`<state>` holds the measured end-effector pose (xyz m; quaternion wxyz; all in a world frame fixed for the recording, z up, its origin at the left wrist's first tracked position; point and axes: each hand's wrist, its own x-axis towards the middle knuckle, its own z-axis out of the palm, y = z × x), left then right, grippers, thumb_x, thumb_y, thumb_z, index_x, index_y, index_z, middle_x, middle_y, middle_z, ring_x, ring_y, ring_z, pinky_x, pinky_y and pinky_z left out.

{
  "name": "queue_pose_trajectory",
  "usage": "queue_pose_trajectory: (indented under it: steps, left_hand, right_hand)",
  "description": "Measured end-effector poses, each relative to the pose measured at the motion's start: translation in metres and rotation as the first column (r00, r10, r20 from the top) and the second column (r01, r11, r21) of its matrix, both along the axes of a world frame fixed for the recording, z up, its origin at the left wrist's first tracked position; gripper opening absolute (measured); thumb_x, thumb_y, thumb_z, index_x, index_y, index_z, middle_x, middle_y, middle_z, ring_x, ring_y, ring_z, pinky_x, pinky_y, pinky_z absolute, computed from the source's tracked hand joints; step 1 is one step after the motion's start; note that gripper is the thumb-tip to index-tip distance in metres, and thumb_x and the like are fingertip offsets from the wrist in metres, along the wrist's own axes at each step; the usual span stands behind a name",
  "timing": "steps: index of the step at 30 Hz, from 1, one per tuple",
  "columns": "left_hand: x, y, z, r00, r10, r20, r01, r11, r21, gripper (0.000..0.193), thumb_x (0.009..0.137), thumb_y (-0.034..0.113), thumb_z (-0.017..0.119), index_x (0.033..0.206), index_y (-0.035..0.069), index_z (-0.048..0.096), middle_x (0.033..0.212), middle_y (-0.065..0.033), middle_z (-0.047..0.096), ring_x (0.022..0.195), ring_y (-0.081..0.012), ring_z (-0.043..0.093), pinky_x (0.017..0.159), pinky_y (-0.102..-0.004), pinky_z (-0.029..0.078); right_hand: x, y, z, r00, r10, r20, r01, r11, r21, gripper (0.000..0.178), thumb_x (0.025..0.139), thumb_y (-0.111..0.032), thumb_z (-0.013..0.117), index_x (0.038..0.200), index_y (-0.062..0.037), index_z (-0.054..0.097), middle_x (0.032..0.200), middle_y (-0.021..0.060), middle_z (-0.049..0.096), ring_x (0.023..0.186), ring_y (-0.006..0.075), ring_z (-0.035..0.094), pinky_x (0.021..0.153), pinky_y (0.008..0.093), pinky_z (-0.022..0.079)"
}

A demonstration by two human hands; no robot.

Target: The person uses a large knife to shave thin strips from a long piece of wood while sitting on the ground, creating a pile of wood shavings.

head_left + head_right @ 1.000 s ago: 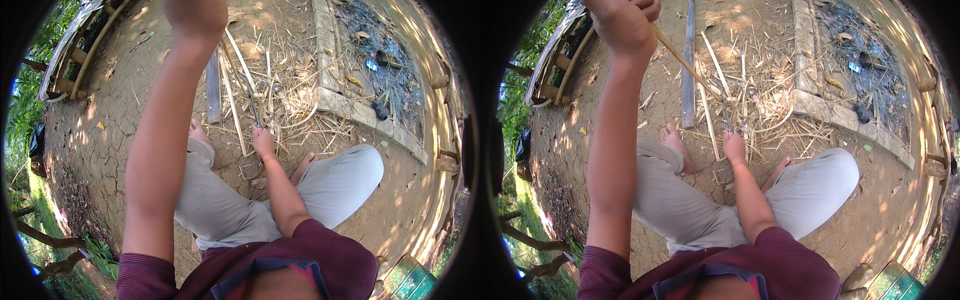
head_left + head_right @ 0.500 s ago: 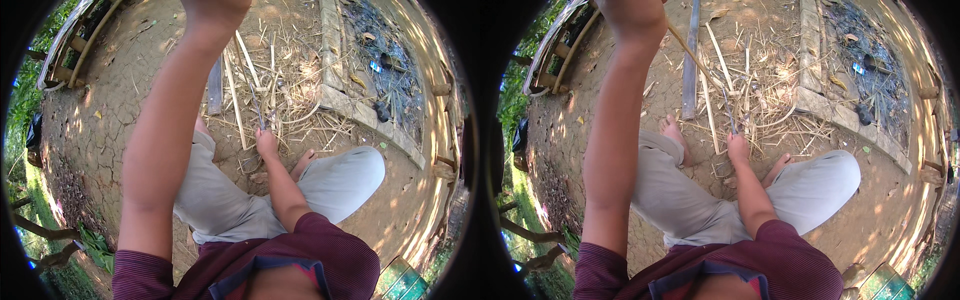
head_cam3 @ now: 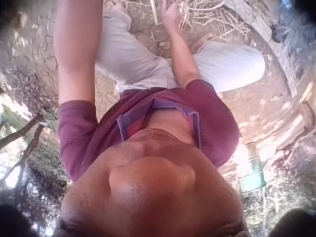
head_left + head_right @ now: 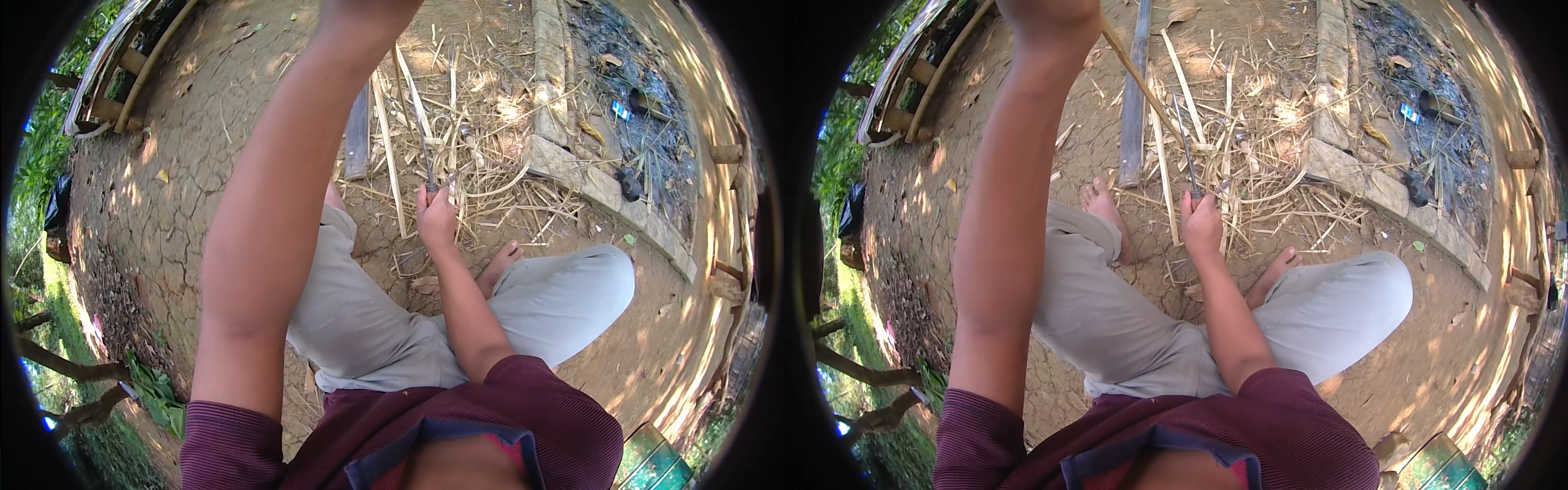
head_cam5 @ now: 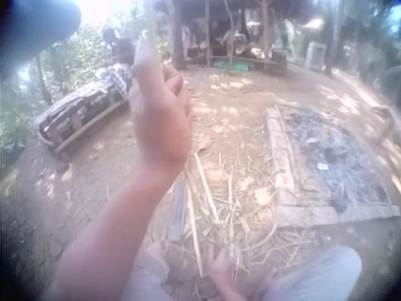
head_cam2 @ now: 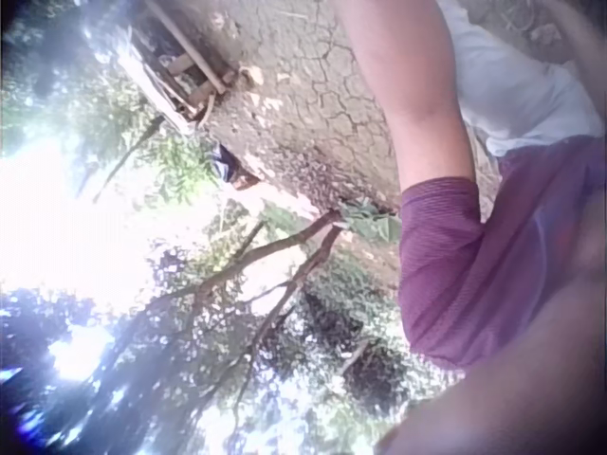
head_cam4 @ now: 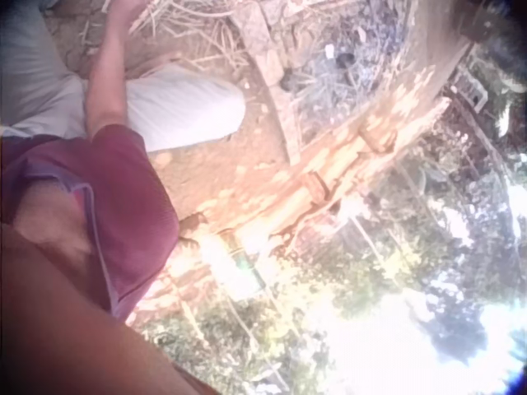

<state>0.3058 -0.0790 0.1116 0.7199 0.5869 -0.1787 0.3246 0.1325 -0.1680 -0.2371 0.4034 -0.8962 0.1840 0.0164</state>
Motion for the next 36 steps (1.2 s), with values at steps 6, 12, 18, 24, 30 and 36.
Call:
queue_pose_trajectory:
  steps: [6, 12, 18, 24, 30, 36]
  left_hand:
    - [-0.007, -0.004, -0.003, 0.999, -0.029, -0.019, 0.028, 0.999, -0.043, 0.056, 0.104, 0.058, 0.033, 0.068, 0.015, 0.030, 0.059, 0.0057, 0.023, 0.047, -0.0064, 0.024, 0.041, -0.0248, 0.018]
    - [0.003, -0.004, 0.001, 0.998, -0.034, -0.060, 0.024, 0.987, -0.157, 0.055, 0.105, 0.058, 0.032, 0.068, 0.017, 0.030, 0.059, 0.0069, 0.024, 0.046, -0.0056, 0.026, 0.040, -0.0239, 0.018]
    - [-0.002, 0.005, 0.004, 0.998, 0.044, -0.035, -0.046, 0.997, -0.055, 0.054, 0.105, 0.058, 0.030, 0.068, 0.018, 0.029, 0.055, 0.0075, 0.025, 0.043, -0.0057, 0.022, 0.038, -0.0242, 0.017]
    - [-0.009, -0.006, 0.009, 0.995, 0.044, -0.090, -0.049, 0.997, -0.054, 0.054, 0.104, 0.059, 0.029, 0.068, 0.019, 0.029, 0.055, 0.0084, 0.025, 0.043, -0.0057, 0.021, 0.037, -0.0244, 0.016]
    - [-0.009, 0.004, 0.006, 0.996, -0.054, -0.076, 0.046, 0.993, -0.105, 0.049, 0.104, 0.057, 0.034, 0.074, 0.018, 0.034, 0.060, 0.0075, 0.028, 0.045, -0.0044, 0.024, 0.038, -0.0227, 0.015]
    - [-0.015, 0.010, 0.009, 0.999, -0.047, -0.005, 0.045, 0.986, -0.163, 0.047, 0.106, 0.054, 0.037, 0.077, 0.017, 0.038, 0.062, 0.0072, 0.032, 0.046, -0.0032, 0.025, 0.038, -0.0207, 0.017]
  right_hand:
    - [-0.018, -0.027, -0.097, 0.967, 0.113, -0.228, -0.108, 0.994, 0.035, 0.052, 0.099, -0.046, 0.052, 0.093, 0.0046, 0.063, 0.075, 0.0254, 0.068, 0.073, 0.0419, 0.069, 0.072, 0.0513, 0.054]
    - [-0.010, -0.014, -0.086, 0.968, 0.020, -0.250, 0.006, 0.995, 0.101, 0.055, 0.098, -0.048, 0.051, 0.087, 0.0041, 0.067, 0.080, 0.0262, 0.069, 0.078, 0.0432, 0.068, 0.075, 0.0513, 0.052]
    - [-0.001, -0.013, -0.011, 0.991, -0.067, -0.118, 0.083, 0.987, 0.134, 0.053, 0.098, -0.048, 0.051, 0.090, 0.0023, 0.067, 0.080, 0.0250, 0.069, 0.080, 0.0453, 0.066, 0.075, 0.0547, 0.049]
    - [-0.025, -0.019, -0.072, 0.945, 0.003, -0.328, -0.017, 0.999, -0.042, 0.058, 0.102, -0.049, 0.044, 0.086, 0.0017, 0.068, 0.094, 0.0290, 0.069, 0.095, 0.0459, 0.066, 0.085, 0.0539, 0.051]
    - [-0.032, -0.020, -0.068, 0.929, 0.023, -0.368, -0.010, 0.999, 0.039, 0.059, 0.102, -0.050, 0.042, 0.092, 0.0011, 0.071, 0.098, 0.0292, 0.069, 0.096, 0.0470, 0.065, 0.087, 0.0535, 0.051]
    - [-0.024, -0.024, -0.070, 0.939, -0.031, -0.343, 0.065, 0.994, 0.090, 0.061, 0.100, -0.052, 0.043, 0.089, 0.0007, 0.071, 0.095, 0.0300, 0.068, 0.096, 0.0482, 0.065, 0.088, 0.0532, 0.050]
